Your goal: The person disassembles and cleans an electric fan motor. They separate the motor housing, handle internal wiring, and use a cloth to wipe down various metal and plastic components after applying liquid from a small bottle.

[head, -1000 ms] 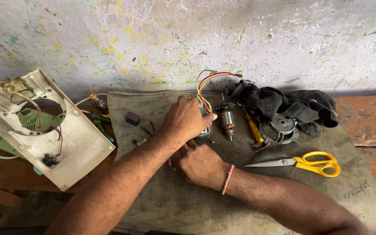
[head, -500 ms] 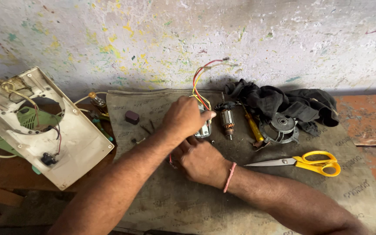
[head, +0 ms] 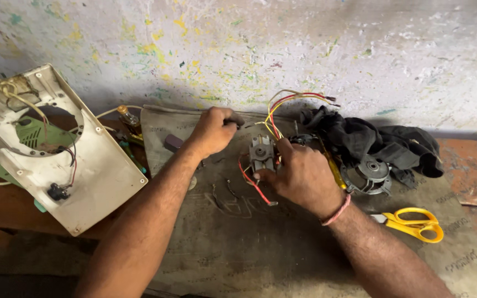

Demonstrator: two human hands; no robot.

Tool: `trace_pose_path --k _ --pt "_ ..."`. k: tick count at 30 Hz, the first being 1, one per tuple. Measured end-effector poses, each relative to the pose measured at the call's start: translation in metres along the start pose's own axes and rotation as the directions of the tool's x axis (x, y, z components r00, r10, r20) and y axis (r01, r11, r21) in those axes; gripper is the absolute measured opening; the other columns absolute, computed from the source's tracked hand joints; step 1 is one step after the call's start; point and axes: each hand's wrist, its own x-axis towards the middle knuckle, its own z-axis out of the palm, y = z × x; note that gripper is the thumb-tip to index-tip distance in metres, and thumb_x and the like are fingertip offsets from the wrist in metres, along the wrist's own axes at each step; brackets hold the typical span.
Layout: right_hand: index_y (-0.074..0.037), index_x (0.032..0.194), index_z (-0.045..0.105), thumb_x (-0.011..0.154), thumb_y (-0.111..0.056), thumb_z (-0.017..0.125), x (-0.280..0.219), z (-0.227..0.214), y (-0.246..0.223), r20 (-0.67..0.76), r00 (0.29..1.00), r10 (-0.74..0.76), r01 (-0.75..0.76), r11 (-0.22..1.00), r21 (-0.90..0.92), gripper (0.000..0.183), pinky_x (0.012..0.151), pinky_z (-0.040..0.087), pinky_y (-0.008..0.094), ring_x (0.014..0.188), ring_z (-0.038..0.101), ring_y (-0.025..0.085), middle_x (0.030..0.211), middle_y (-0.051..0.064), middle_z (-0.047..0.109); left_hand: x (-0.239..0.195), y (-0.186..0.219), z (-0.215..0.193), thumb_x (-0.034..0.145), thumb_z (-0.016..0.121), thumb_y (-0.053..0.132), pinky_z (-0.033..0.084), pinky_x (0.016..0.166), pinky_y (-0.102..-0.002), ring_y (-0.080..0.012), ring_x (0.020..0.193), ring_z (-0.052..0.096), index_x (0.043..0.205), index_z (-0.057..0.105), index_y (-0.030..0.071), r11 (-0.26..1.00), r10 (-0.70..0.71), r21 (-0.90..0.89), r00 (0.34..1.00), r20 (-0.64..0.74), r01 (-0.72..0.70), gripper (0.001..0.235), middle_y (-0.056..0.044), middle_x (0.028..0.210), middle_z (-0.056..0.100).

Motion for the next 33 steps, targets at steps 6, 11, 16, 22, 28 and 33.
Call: trace_pose_path --k 6,11,16,22,28,33 --pt "0.001 0.12 0.054 0.069 -0.05 0.088 0.004 0.018 -0.006 -0.023 1.0 0.002 -0.004 0.992 -0.123 0.08 0.054 0.055 0.051 0.065 0.069 0.042 0.075 0.021 0.07 0.021 -0.032 0.029 0.085 0.069 0.002 0.056 0.083 -0.028 -0.0118 0.091 0.072 0.105 0.079 0.005 0.942 0.099 -0.337 0.947 0.307 0.011 0.023 -0.004 0.098 0.081" --pt "0.004 0.12 0.055 0.065 -0.052 0.089 0.004 0.034 -0.009 -0.104 0.995 -0.002 -0.017 0.983 -0.185 0.086 0.052 0.055 0.05 0.062 0.069 0.041 0.077 0.022 0.068 0.016 -0.026 0.033 0.089 0.075 0.012 0.055 0.078 -0.03 -0.0117 0.083 0.067 0.101 0.079 0.003 0.929 0.124 -0.37 0.937 0.325 0.005 0.016 -0.005 0.091 0.079" --pt "0.0 0.12 0.058 0.071 -0.041 0.087 0.009 0.046 -0.008 -0.182 0.981 -0.066 0.035 0.985 -0.169 0.07 0.054 0.055 0.048 0.065 0.07 0.039 0.079 0.02 0.07 0.012 -0.014 0.021 0.09 0.074 0.02 0.054 0.076 -0.033 -0.015 0.08 0.069 0.1 0.078 0.004 0.97 0.066 -0.241 0.943 0.325 0.015 0.02 -0.008 0.088 0.079" --pt "0.001 0.12 0.061 0.071 -0.017 0.081 0.014 0.044 -0.008 -0.2 0.98 -0.018 -0.002 0.995 -0.098 0.055 0.06 0.057 0.045 0.071 0.072 0.037 0.086 0.019 0.073 0.012 -0.018 0.016 0.087 0.071 0.018 0.055 0.087 -0.035 -0.0185 0.095 0.074 0.11 0.077 0.008 0.954 0.181 -0.285 0.939 0.294 -0.094 0.026 -0.009 0.1 0.08" --pt "0.001 0.118 0.064 0.072 -0.024 0.088 0.022 0.031 -0.014 -0.186 0.979 0.082 -0.076 0.996 0.044 0.058 0.064 0.058 0.04 0.075 0.076 0.033 0.088 0.02 0.074 0.019 -0.03 0.021 0.087 0.069 0.015 0.056 0.09 -0.037 -0.0216 0.102 0.074 0.114 0.076 0.01 0.954 0.183 -0.278 0.95 0.255 -0.109 0.028 -0.011 0.106 0.079" --pt "0.002 0.116 0.066 0.071 -0.022 0.088 0.02 0.036 -0.019 -0.197 0.98 0.005 -0.009 1.0 -0.019 0.056 0.064 0.058 0.04 0.076 0.075 0.034 0.091 0.021 0.074 0.015 -0.029 0.022 0.086 0.073 0.019 0.054 0.092 -0.04 -0.027 0.109 0.071 0.118 0.074 0.013 0.961 0.201 -0.235 0.952 0.232 -0.146 0.033 -0.012 0.112 0.076"
